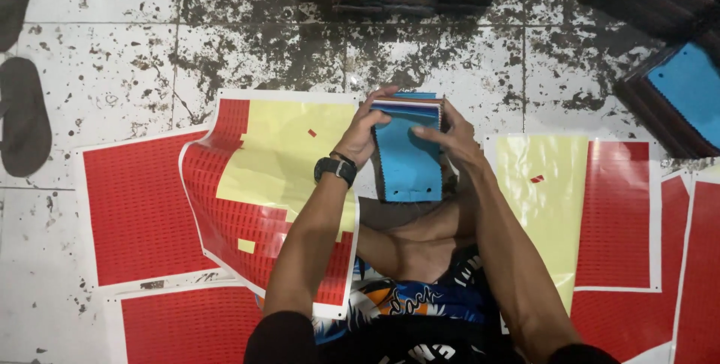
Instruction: The person sits on the floor and assembles notebooks by hand. They peel small red adhesive tabs from a red sheet and apply them to the spines of stacked notebooks. The person then stacks the finished notebooks and moves them to a pile on the floor.
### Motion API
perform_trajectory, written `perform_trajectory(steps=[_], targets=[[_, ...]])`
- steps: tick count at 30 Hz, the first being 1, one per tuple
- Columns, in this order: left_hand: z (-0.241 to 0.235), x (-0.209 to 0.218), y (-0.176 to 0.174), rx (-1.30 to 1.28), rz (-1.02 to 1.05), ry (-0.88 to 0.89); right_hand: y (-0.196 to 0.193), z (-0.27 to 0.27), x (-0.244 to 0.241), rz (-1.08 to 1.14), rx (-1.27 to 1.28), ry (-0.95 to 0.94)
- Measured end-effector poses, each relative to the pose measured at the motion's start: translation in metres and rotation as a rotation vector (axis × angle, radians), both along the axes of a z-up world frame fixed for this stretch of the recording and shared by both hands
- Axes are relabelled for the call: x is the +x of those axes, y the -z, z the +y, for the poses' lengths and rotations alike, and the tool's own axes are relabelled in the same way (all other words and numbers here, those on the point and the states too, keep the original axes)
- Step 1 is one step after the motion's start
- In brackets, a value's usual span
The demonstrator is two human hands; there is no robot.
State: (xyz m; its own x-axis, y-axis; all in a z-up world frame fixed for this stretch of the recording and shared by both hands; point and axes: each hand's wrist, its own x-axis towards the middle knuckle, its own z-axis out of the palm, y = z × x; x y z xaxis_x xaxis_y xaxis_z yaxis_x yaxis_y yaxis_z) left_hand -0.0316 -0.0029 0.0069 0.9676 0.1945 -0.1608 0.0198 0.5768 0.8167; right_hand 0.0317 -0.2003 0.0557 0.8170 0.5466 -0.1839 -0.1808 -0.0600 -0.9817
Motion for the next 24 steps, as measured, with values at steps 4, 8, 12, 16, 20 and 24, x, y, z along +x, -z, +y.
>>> perform_trajectory(steps=[4,8,12,16,20,24], targets=[[-0.003,0.002,0.011,0.059,-0.019,-0.004,0.018,-0.006,0.003,0.025,0.086,-0.019],[-0.011,0.002,-0.004,0.083,0.056,-0.065,0.029,-0.006,0.006,0.073,0.096,-0.028],[-0.013,0.008,0.007,0.131,0.102,-0.122,0.049,-0.007,0.012,0.106,0.115,0.002],[-0.015,0.009,0.003,0.122,0.139,-0.145,0.051,-0.005,0.013,0.067,0.089,-0.014],[-0.016,0.007,0.002,0.131,0.148,-0.133,0.041,-0.004,0.01,0.003,0.063,-0.038],[-0.02,0.0,-0.01,0.109,0.163,-0.106,0.04,-0.001,0.007,0.016,0.101,0.002]])
